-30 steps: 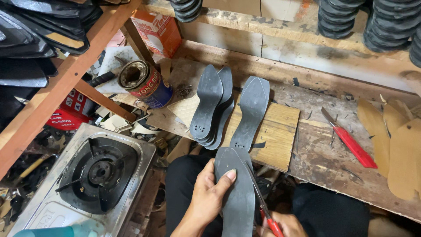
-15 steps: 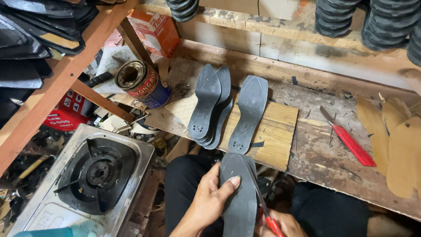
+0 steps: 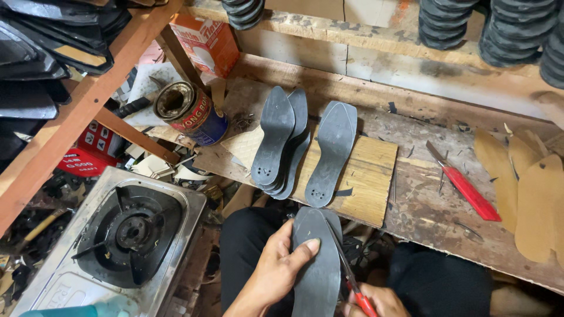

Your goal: The person trims the edges of several black shoe insoles using red-handled scissors. They pick up each insole, cut along the perimeter, and place the trimmed insole on a stack on the shelf. The person repeats this process for multiple insoles.

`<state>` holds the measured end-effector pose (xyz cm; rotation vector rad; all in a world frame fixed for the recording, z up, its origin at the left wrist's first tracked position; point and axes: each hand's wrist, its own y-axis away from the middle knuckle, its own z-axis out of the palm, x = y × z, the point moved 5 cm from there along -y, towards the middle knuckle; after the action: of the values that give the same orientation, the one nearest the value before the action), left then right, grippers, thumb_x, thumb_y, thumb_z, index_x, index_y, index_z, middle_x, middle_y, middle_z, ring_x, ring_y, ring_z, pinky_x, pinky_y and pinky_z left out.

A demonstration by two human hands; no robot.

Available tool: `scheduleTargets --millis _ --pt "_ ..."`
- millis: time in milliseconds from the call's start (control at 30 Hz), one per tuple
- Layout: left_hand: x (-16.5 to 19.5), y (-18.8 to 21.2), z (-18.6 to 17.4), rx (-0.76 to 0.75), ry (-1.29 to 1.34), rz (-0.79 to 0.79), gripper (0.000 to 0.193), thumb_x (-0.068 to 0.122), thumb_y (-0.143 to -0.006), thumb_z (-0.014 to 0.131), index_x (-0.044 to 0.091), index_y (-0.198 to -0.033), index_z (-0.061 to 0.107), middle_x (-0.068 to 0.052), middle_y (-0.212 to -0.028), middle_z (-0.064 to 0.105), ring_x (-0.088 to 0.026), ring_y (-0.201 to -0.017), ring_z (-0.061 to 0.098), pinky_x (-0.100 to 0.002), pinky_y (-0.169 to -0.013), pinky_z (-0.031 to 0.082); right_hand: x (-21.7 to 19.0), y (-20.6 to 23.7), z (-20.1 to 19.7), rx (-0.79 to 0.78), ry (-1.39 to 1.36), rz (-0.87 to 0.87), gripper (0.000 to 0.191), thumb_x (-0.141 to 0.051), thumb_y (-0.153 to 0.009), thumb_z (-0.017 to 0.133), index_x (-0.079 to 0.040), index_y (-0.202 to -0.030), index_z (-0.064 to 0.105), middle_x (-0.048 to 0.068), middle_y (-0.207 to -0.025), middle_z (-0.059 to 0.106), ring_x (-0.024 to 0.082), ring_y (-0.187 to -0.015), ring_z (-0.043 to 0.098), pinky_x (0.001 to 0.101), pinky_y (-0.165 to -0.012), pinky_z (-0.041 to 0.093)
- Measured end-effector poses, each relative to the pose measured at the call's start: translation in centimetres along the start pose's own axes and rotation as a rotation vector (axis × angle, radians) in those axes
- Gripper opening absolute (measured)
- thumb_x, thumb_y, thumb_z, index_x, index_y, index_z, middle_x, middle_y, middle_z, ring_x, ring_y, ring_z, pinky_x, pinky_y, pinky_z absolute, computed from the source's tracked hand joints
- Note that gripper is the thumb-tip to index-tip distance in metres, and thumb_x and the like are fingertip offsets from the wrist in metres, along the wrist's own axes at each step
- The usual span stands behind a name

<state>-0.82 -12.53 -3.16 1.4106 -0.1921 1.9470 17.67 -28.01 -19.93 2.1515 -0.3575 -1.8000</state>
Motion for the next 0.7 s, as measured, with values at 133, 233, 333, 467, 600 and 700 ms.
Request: scheduleTargets --millis 133,233,333,467,600,700 --pt "-0.4 0.6 0.9 -0.057 -0.122 0.066 0.032 0.008 -0.095 0.064 -0.001 -0.125 0.061 -0.004 -0.107 0.071 -0.009 -0.098 0.063 -0.026 -0.090 0.052 -1.8 0.6 0.2 0.004 -0.189 0.139 0.035 -0.019 -0.090 0.060 -0.011 -0.119 0.077 0.003 -0.080 0.080 0.009 -0.067 0.072 0.0264 -0.063 0.054" --pt "-0.7 0.6 0.9 -0.057 -0.109 0.056 0.034 0.008 -0.093 0.065 0.000 -0.126 0.060 -0.004 -0.109 0.071 -0.009 -0.101 0.063 -0.026 -0.092 0.051 -3.8 0.6 0.3 -0.028 -0.193 0.075 0.040 -0.023 -0.093 0.056 -0.011 -0.128 0.071 0.002 -0.084 0.080 0.008 -0.070 0.071 0.0242 -0.064 0.052" --pt "-0.9 0.6 0.8 -0.046 -0.080 0.023 0.035 0.008 -0.092 0.066 0.001 -0.126 0.061 -0.004 -0.109 0.071 -0.010 -0.100 0.063 -0.027 -0.091 0.052 -3.9 0.8 0.5 -0.059 -0.299 0.112 0.042 -0.023 -0.094 0.054 -0.008 -0.131 0.069 0.002 -0.086 0.080 0.008 -0.070 0.069 0.0240 -0.064 0.051" --pt "-0.9 0.8 0.8 -0.047 -0.062 0.004 0.037 0.008 -0.091 0.065 0.000 -0.127 0.061 -0.005 -0.110 0.071 -0.010 -0.101 0.064 -0.027 -0.092 0.051 -1.9 0.8 0.4 -0.013 -0.231 0.104 0.038 -0.016 -0.091 0.061 -0.007 -0.125 0.073 0.005 -0.086 0.080 0.008 -0.071 0.070 0.0244 -0.065 0.052" --pt "-0.9 0.9 0.8 -0.052 -0.064 0.004 0.037 0.008 -0.092 0.066 0.000 -0.127 0.061 -0.004 -0.109 0.071 -0.009 -0.101 0.064 -0.026 -0.092 0.051 0.3 -0.2 0.5 -0.117 -0.513 0.103 0.024 -0.015 -0.094 0.059 0.002 -0.098 0.076 0.006 -0.069 0.070 0.013 -0.058 0.065 0.0282 -0.056 0.049" --pt "-0.9 0.9 0.7 -0.069 -0.023 0.007 0.038 0.008 -0.092 0.066 -0.001 -0.129 0.060 -0.004 -0.110 0.070 -0.010 -0.101 0.063 -0.026 -0.092 0.051 -0.1 -0.2 0.3 -0.087 -0.265 -0.020 0.015 -0.011 -0.092 0.066 0.000 -0.089 0.075 0.004 -0.068 0.073 0.012 -0.060 0.069 0.0277 -0.057 0.053"
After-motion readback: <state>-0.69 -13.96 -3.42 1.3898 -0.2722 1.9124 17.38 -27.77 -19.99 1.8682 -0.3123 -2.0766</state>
